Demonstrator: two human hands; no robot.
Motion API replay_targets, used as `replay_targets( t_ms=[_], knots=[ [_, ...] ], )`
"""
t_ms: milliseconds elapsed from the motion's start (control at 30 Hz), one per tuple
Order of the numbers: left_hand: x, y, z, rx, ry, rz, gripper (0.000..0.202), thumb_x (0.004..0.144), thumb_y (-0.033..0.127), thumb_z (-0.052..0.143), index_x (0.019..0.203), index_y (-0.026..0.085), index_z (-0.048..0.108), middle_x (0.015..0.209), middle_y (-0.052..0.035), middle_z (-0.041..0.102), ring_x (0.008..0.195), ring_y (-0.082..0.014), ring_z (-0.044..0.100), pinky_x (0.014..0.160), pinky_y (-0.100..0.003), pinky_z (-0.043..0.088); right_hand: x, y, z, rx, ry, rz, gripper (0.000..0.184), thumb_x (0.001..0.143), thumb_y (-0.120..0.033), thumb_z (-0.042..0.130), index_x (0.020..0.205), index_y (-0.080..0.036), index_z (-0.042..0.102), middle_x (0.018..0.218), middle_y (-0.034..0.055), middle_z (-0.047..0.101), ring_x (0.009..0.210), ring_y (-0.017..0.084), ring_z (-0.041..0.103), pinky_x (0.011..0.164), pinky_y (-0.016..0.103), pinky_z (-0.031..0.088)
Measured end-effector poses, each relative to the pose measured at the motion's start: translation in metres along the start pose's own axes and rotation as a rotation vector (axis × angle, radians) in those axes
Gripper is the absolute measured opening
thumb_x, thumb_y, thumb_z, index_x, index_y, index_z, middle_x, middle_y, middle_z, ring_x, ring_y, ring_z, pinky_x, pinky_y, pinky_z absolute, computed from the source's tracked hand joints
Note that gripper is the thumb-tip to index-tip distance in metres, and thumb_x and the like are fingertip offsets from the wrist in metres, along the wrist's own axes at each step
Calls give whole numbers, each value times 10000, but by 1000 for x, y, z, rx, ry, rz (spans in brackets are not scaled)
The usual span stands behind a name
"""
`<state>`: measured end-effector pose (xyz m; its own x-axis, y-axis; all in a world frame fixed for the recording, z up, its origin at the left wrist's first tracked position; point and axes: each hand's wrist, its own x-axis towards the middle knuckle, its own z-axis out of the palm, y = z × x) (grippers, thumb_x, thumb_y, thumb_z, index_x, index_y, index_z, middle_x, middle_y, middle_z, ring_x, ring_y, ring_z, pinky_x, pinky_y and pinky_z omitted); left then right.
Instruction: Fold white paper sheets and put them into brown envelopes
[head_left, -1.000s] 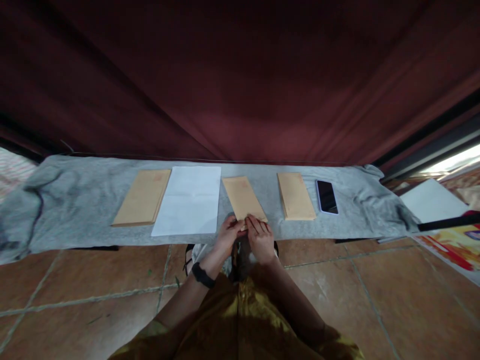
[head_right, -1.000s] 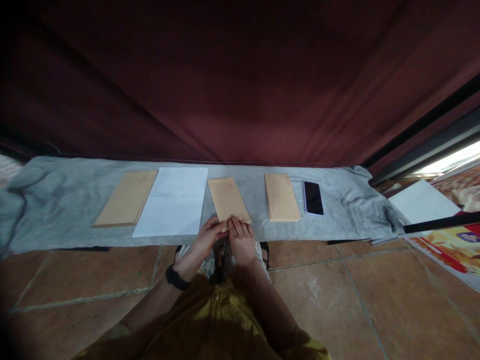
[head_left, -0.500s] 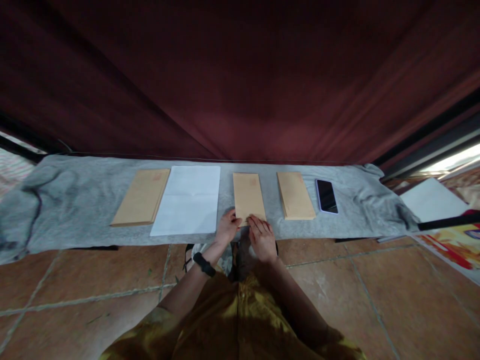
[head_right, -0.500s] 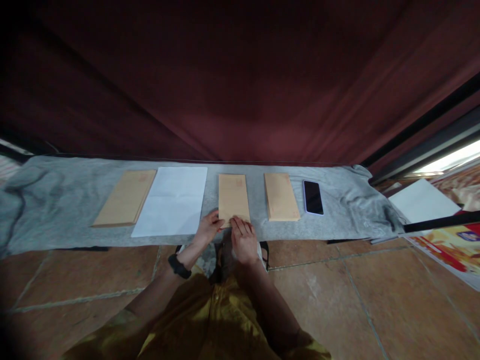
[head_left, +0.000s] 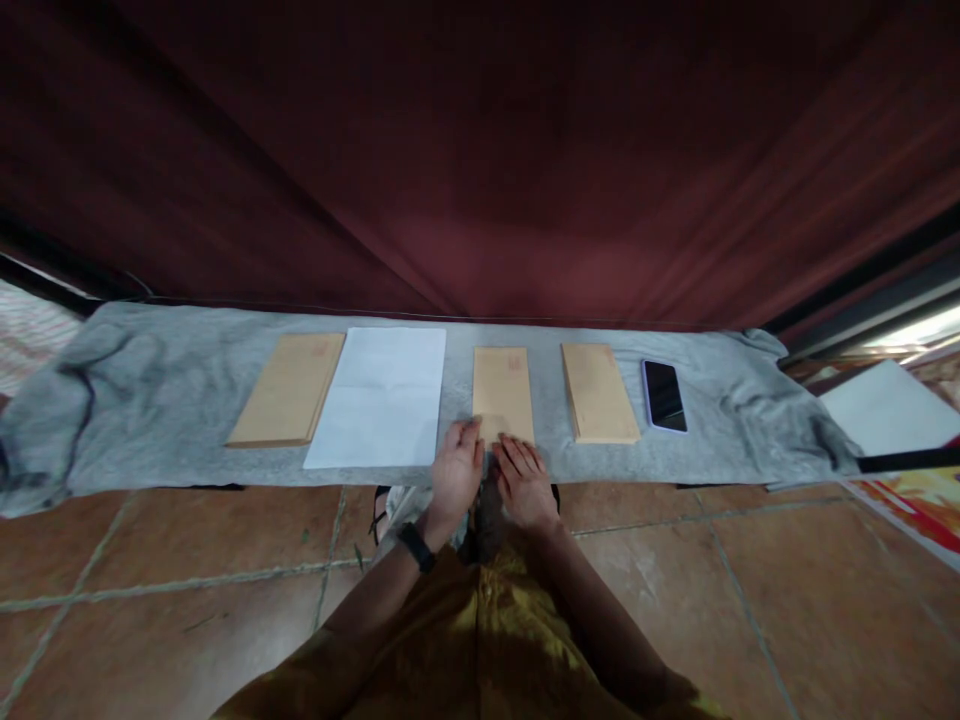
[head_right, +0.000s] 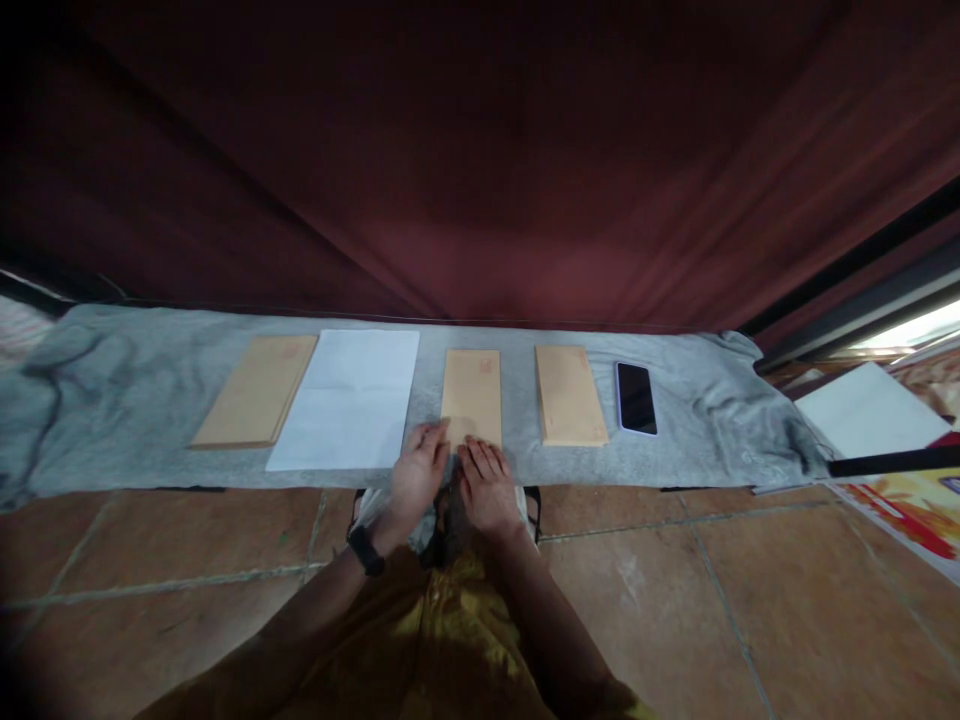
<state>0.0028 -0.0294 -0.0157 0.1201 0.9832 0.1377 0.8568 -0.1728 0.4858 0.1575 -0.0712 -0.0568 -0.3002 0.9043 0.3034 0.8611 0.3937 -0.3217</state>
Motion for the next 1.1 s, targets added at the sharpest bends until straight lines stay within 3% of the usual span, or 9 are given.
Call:
replay_targets(
  t_ms=[133,300,533,833,1100],
  knots=[
    [-30,-4,9,201,-73,315,431,975,121,413,1386,130,544,1392,-141,604,1305,-248,555,1124,-427,438,-1,2,0,25,-16,-6,499,969,-164,442,1462,-125,514,1553,102,480,1446,235,409,1229,453,306],
    [-46,-9,13,371,-135,421,518,983,181,404,1489,83,446,1563,-147,463,1464,-248,401,1221,-428,320,-4,6,-1,43,-19,-8,490,1011,-190,390,1485,-116,485,1527,109,511,1440,224,425,1224,444,323],
    [-45,-6,18,465,-166,429,606,986,356,460,1528,91,406,1583,-153,433,1472,-283,387,1241,-470,271,-11,10,-5,9,-2,20,479,1034,-217,371,1491,-122,481,1512,128,526,1426,236,452,1214,465,333],
    [-51,-3,33,554,-164,427,541,972,205,404,1490,62,461,1562,-183,452,1468,-288,397,1244,-496,254,-7,-2,-12,29,-7,18,485,1046,-259,364,1482,-78,470,1522,154,507,1457,230,404,1235,465,300],
    [-51,-2,32,531,-150,425,573,1002,256,394,1536,49,377,1571,-189,435,1483,-308,367,1255,-514,227,-14,1,-8,1,4,48,491,1053,-257,356,1521,-131,432,1526,136,507,1446,248,415,1219,486,280]
  ],
)
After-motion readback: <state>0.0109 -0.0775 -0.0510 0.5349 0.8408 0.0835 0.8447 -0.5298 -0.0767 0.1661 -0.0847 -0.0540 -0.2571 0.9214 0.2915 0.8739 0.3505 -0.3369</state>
